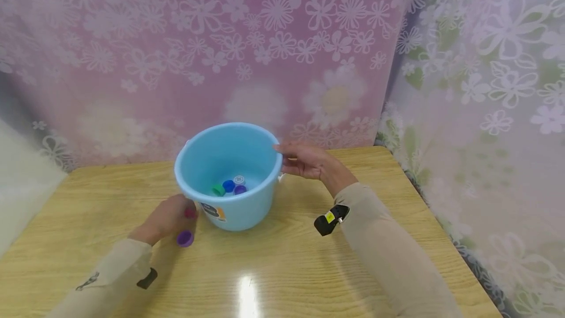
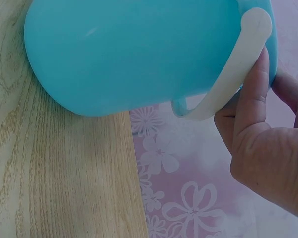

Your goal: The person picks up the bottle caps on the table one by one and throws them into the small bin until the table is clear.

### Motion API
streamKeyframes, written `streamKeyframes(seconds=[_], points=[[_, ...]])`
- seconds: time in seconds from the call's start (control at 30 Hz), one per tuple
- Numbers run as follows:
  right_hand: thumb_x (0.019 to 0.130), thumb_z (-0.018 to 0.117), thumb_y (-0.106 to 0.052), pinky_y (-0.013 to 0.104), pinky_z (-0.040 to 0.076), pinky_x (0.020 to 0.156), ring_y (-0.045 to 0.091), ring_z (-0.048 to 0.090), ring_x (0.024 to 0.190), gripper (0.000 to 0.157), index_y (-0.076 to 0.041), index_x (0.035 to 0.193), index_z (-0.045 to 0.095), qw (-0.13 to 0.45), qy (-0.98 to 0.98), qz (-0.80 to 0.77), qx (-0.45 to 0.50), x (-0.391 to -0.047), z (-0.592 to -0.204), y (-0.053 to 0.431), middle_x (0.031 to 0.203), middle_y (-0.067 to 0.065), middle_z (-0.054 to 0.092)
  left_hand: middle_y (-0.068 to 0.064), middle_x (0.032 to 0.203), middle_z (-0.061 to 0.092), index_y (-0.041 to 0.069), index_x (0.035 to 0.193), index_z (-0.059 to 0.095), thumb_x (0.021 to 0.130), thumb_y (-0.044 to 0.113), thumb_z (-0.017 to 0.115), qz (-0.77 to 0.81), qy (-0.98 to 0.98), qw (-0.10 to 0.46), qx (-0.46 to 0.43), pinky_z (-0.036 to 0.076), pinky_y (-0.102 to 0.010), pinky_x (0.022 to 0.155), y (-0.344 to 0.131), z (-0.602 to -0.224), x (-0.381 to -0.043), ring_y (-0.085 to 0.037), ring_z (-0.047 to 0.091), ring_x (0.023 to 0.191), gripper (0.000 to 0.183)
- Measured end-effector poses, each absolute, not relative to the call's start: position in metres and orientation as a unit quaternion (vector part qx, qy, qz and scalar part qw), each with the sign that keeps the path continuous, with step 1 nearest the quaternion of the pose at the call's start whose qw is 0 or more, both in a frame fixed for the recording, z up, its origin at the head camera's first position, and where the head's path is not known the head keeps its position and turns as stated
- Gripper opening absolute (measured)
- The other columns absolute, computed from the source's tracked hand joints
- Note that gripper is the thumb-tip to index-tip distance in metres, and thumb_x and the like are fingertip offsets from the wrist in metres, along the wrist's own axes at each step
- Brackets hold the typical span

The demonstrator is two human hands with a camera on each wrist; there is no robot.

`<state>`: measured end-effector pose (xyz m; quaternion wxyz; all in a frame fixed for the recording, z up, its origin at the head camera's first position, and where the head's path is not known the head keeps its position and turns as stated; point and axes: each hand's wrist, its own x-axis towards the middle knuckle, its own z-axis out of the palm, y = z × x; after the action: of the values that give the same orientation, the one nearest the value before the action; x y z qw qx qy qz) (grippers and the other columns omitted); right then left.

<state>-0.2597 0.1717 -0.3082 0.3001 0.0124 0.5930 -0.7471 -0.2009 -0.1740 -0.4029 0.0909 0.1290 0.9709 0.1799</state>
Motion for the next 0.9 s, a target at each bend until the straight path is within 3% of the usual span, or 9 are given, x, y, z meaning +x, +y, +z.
streamKeyframes(seconds=[0.17,0.3,0.47,0.6,0.9], points=[[0.095,0.062,-0.020,0.025,0.058,0.068,0.016,0.063,0.074,0.046,0.005,0.130,0.046,0.298,0.593,-0.748,0.015,-0.259,-0.308,0.173,0.092,0.011,0.056,-0.002,0.067,0.050,0.009,0.065,0.057,0.072,-0.003,0.067,0.171,0.975,0.082,0.121,0.042,-0.031,0.055,-0.171,-0.405,-0.199,-0.018,0.046,0.062,0.017],[0.095,0.061,-0.020,0.026,0.058,0.068,0.016,0.063,0.075,0.045,0.005,0.131,0.046,0.301,0.592,-0.748,0.015,-0.257,-0.308,0.174,0.092,0.011,0.056,-0.001,0.062,0.049,0.009,0.062,0.055,0.068,-0.004,0.065,0.185,0.973,0.083,0.108,0.041,-0.030,0.051,-0.171,-0.408,-0.198,-0.017,0.044,0.057,0.017],[0.095,0.062,-0.019,0.026,0.058,0.069,0.016,0.062,0.075,0.045,0.004,0.130,0.047,0.301,0.589,-0.749,0.017,-0.257,-0.308,0.174,0.093,0.011,0.056,-0.002,0.073,0.058,0.005,0.079,0.068,0.069,-0.003,0.069,0.191,0.974,0.072,0.094,0.052,-0.037,0.067,-0.172,-0.409,-0.195,-0.018,0.054,0.069,0.012],[0.095,0.062,-0.020,0.025,0.058,0.069,0.016,0.062,0.076,0.047,0.003,0.133,0.044,0.304,0.589,-0.748,0.013,-0.257,-0.308,0.173,0.096,0.011,0.055,-0.005,0.081,0.063,0.002,0.085,0.070,0.069,-0.003,0.071,0.193,0.975,0.066,0.094,0.054,-0.042,0.074,-0.174,-0.407,-0.192,-0.022,0.060,0.078,0.016],[0.095,0.062,-0.020,0.026,0.058,0.071,0.016,0.063,0.077,0.045,0.004,0.130,0.047,0.303,0.592,-0.747,0.011,-0.256,-0.308,0.174,0.095,0.012,0.055,-0.007,0.081,0.064,0.002,0.087,0.069,0.074,0.000,0.065,0.200,0.973,0.082,0.077,0.054,-0.041,0.067,-0.184,-0.394,-0.197,-0.026,0.059,0.075,0.013]])
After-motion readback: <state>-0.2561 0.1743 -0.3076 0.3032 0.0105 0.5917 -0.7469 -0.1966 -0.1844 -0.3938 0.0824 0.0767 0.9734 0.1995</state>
